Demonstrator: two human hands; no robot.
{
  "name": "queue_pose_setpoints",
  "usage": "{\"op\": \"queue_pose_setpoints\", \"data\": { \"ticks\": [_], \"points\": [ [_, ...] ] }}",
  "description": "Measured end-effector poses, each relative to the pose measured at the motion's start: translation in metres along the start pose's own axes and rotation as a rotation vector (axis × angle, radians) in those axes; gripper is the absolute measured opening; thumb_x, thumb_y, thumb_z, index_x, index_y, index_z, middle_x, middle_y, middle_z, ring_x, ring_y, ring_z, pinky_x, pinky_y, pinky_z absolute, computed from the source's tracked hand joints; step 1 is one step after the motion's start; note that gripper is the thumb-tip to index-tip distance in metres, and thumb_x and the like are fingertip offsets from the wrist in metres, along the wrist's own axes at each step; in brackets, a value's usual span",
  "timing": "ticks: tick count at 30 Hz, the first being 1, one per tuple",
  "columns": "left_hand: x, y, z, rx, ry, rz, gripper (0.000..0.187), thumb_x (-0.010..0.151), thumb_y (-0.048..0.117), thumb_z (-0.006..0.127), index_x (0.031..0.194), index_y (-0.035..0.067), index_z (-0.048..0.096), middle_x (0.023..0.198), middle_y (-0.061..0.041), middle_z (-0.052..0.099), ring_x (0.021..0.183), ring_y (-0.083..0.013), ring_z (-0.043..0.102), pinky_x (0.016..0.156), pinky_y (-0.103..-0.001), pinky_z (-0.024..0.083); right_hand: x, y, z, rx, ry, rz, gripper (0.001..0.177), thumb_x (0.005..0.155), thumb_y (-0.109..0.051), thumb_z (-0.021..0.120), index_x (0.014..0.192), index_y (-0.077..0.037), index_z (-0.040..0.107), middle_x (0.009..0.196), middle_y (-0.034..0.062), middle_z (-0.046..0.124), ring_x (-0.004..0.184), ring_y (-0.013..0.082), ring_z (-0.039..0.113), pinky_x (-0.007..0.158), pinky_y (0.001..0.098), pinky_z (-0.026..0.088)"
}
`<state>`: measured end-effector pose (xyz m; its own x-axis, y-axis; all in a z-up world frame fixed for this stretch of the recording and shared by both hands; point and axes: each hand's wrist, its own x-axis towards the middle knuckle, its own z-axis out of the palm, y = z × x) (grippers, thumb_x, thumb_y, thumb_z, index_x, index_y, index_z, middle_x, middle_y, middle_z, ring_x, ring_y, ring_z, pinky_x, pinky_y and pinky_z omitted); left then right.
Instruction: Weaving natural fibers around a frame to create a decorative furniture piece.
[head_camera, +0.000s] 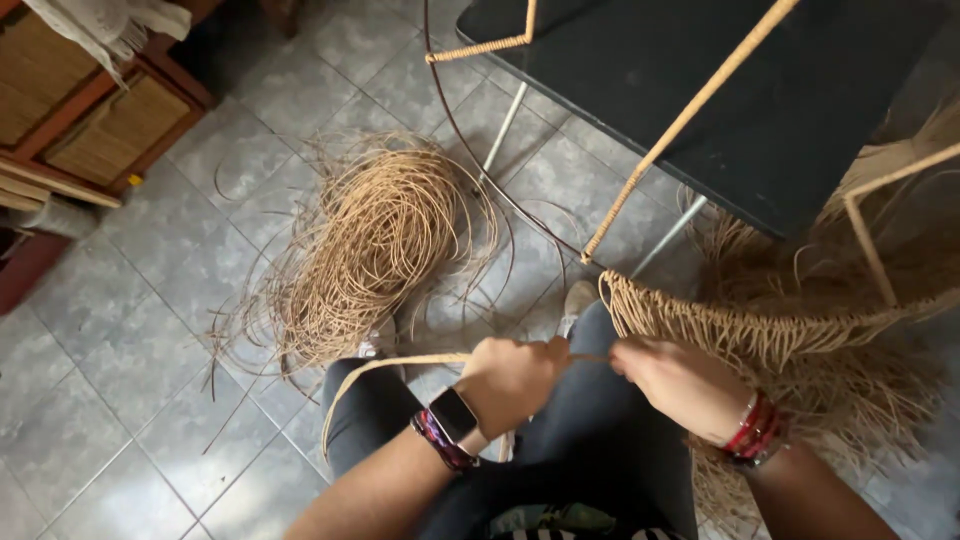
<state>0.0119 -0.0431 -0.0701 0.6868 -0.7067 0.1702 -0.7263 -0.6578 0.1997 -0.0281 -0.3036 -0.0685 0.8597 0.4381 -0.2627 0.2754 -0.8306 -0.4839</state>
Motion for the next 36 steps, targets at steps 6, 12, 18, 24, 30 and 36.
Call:
{"op": "queue_pose_setpoints", "data": {
  "ticks": [6,12,18,24,30,36],
  "points": [
    [0.018,-0.011,-0.027,0.06,0.111,0.11,0.005,0.092,0.027,0.056,0.089,0.023,0.055,0.054,0.008,0.054,0.041,-0.0203,0.063,0.039,-0.034,0.049,0.005,-0.009,0.005,0.025,0.254,-0.03,0.03,0.096,-0.009,0.053,0.122,-0.012,0.066,0.091,0.0112,0.078,0.087,0.0308,0.077,0.073,0.0451,0.064],
    [0.03,0.003,-0.03,-0.257,0.549,0.124,0.034,0.105,0.028,0.055,0.132,0.011,0.066,0.135,-0.013,0.065,0.131,-0.0377,0.061,0.113,-0.052,0.04,0.024,0.007,0.014,0.039,0.763,-0.066,0.021,0.101,-0.017,0.057,0.111,-0.021,0.074,0.095,-0.0032,0.073,0.092,0.0204,0.073,0.083,0.0344,0.06],
    [0.045,-0.014,0.04,-0.392,0.598,0.217,0.037,0.1,0.008,0.048,0.128,0.01,0.071,0.123,-0.009,0.073,0.119,-0.0343,0.069,0.112,-0.046,0.047,0.052,0.022,0.013,0.14,1.329,0.164,0.028,0.113,-0.01,0.045,0.105,0.002,0.07,0.081,0.0069,0.072,0.056,0.0189,0.061,0.063,0.0319,0.055],
    [0.062,-0.059,0.13,-0.195,0.029,-0.115,0.069,0.089,0.003,0.056,0.148,0.037,0.051,0.112,0.006,0.069,0.069,-0.0246,0.076,0.058,-0.037,0.062,0.077,0.027,0.009,0.004,1.189,0.414,0.025,0.109,-0.012,0.063,0.133,-0.012,0.068,0.08,0.0096,0.075,0.074,0.0296,0.072,0.071,0.0412,0.057],
    [0.115,-0.066,0.159,-0.129,0.326,0.213,0.044,0.088,0.024,0.066,0.131,0.031,0.062,0.125,-0.002,0.06,0.089,-0.0228,0.071,0.065,-0.034,0.062,0.105,0.049,0.059,-0.508,0.783,0.736,0.007,0.102,-0.046,0.059,0.098,-0.041,0.06,0.054,-0.0056,0.061,0.053,0.0195,0.069,0.059,0.0333,0.058],
    [0.161,-0.054,0.239,-0.662,0.38,0.071,0.032,0.101,0.037,0.052,0.118,0.01,0.061,0.094,-0.015,0.066,0.084,-0.0421,0.07,0.072,-0.05,0.06,0.116,0.021,0.024,-0.386,0.521,0.628,0.018,0.098,-0.04,0.059,0.091,-0.024,0.055,0.056,0.0071,0.068,0.06,0.0293,0.074,0.056,0.0444,0.058]
  ]
}}
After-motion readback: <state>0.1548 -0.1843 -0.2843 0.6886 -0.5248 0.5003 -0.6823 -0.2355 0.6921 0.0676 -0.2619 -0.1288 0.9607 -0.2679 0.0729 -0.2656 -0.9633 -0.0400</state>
